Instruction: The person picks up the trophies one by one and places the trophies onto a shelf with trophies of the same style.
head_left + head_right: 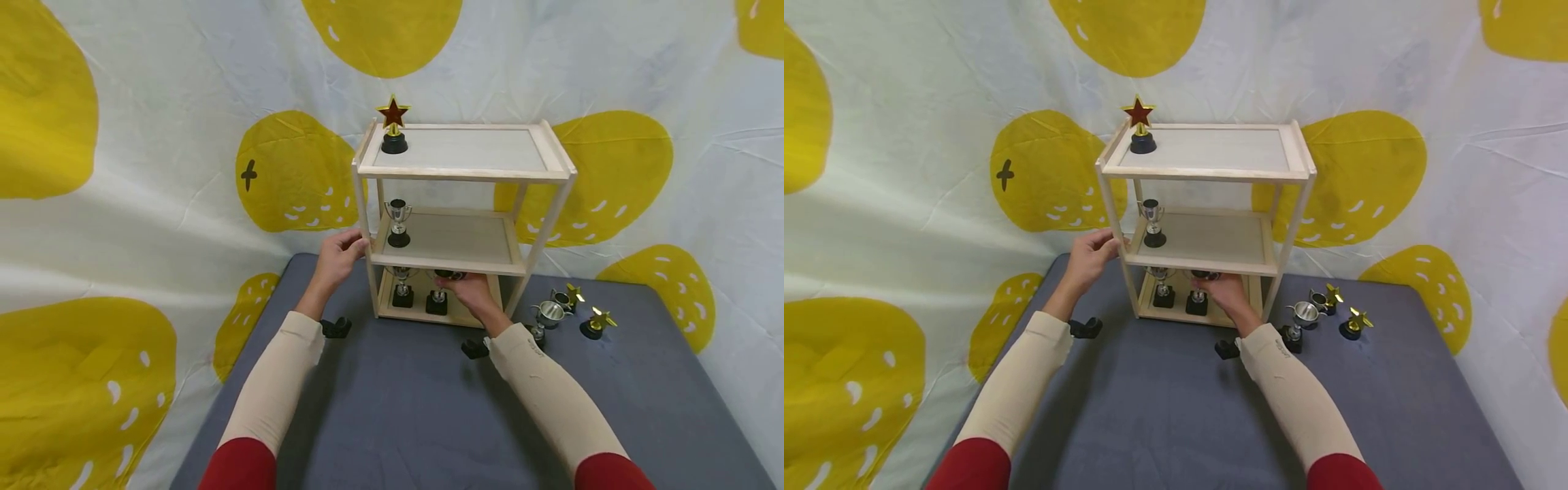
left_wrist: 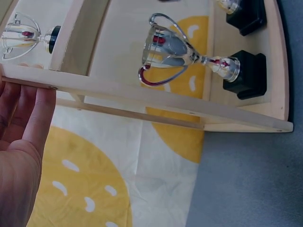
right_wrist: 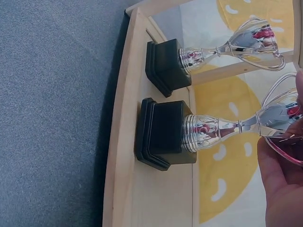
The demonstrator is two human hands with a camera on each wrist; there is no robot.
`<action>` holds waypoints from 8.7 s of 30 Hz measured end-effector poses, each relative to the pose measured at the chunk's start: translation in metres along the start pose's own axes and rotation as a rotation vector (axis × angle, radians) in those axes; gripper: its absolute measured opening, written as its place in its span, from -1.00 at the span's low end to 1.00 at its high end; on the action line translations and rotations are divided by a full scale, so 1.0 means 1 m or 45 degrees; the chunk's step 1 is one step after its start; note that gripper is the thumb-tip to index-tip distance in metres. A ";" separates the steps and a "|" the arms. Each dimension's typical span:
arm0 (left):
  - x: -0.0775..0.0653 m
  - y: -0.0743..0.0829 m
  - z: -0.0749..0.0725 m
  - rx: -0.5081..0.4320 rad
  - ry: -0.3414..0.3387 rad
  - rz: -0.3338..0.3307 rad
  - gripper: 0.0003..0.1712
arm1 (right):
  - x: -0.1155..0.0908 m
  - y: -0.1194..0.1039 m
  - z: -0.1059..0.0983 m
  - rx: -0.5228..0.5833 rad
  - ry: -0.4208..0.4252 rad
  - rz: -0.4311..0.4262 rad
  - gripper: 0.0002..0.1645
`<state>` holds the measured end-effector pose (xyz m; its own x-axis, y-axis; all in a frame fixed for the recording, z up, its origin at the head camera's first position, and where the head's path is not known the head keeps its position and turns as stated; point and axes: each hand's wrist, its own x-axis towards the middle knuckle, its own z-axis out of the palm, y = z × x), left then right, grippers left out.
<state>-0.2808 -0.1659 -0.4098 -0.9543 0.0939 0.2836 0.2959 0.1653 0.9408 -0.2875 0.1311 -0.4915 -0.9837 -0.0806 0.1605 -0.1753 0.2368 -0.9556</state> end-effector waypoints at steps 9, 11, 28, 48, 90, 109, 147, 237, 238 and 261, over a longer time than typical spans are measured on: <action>-0.001 0.001 0.000 0.098 0.019 -0.018 -0.53 | 0.002 -0.002 0.004 -0.001 -0.012 0.090 -0.15; 0.000 0.001 0.000 0.099 0.020 -0.022 -0.52 | 0.003 -0.002 0.004 0.016 -0.017 0.108 -0.14; 0.001 0.004 0.000 0.028 -0.007 -0.053 -0.57 | -0.006 -0.016 0.000 0.119 -0.142 0.088 -0.15; -0.002 0.018 0.004 -0.005 -0.036 -0.140 -0.55 | -0.050 -0.007 -0.038 -0.159 0.043 0.093 -0.34; 0.002 0.005 0.002 -0.041 0.018 -0.059 -0.55 | -0.131 -0.002 -0.182 -0.568 0.303 0.206 -0.18; 0.001 0.022 0.006 -0.068 -0.024 -0.091 -0.62 | -0.108 0.030 -0.178 -0.695 0.237 0.219 -0.28; -0.003 0.022 0.001 -0.064 -0.007 -0.097 -0.59 | -0.120 0.006 -0.159 -0.696 0.219 0.110 -0.40; -0.005 0.017 -0.001 -0.078 -0.045 -0.049 -0.63 | -0.069 -0.033 -0.052 -0.676 0.184 0.044 -0.43; -0.006 0.019 -0.001 -0.069 -0.050 -0.045 -0.63 | -0.069 -0.033 -0.051 -0.674 0.192 0.045 -0.44; -0.001 0.005 0.000 -0.078 -0.023 -0.059 -0.57 | -0.049 -0.023 -0.040 -0.595 0.243 0.081 -0.45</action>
<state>-0.2779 -0.1654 -0.4054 -0.9659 0.1055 0.2364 0.2476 0.1092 0.9627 -0.2363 0.1687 -0.4671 -0.9751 0.1159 0.1893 -0.0706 0.6468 -0.7594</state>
